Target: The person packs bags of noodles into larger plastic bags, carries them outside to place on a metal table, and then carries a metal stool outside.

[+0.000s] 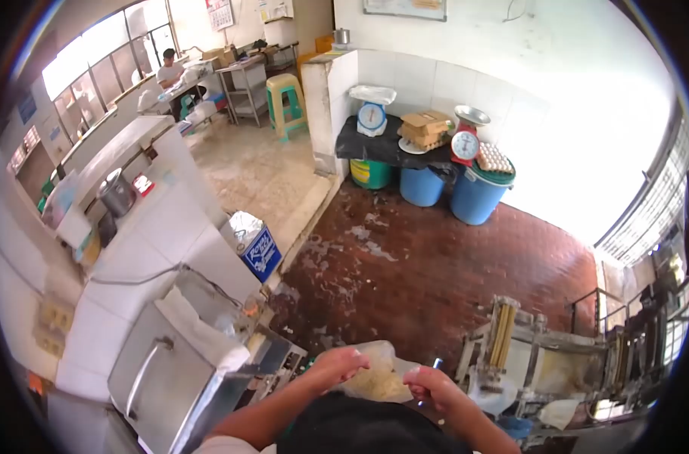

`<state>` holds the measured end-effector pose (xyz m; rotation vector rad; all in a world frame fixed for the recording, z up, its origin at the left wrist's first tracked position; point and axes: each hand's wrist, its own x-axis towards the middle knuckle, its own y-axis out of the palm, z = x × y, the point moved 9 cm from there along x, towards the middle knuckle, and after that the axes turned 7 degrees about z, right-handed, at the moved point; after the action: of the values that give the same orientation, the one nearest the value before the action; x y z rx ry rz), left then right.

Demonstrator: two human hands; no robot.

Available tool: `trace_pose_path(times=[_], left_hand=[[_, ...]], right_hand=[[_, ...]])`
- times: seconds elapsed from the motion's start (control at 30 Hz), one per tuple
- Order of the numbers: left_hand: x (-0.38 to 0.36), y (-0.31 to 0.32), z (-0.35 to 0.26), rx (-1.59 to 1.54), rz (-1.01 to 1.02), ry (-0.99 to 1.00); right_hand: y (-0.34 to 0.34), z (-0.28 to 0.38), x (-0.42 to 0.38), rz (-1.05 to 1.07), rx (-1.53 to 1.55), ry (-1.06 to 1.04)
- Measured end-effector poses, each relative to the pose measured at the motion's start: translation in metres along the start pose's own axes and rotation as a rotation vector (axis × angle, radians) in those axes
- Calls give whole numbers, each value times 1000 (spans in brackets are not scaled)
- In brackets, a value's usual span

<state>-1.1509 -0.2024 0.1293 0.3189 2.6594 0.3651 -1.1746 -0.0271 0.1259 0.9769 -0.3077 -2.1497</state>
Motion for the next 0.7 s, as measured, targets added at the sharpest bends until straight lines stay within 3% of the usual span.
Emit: trace_pose_path(times=[0.27,0.37,0.43,0.53,0.63,0.67,0.7], left_hand=[[193,-62,-118,56,29,-86],[271,-78,-135,-6,-11,-39],[314,-82,-151,51,93,-30],[368,-84,-181,250,146,-129],[437,-106,-183,200,43,-61],[452,-87,-196,-75,-44,-283],[487,-81,-203,-23,16,-270]], right_hand=[[-115,91,72,-198,271,-168],[-152,144,118,-216,14,-220],[-180,193,147,-117,81,-343],[-216,257,165,-132,66,-311],[-269,303,177,-199,27,-339],[-293,319,178,-221,55,-351],[-316,333,180,-239,87,-364]])
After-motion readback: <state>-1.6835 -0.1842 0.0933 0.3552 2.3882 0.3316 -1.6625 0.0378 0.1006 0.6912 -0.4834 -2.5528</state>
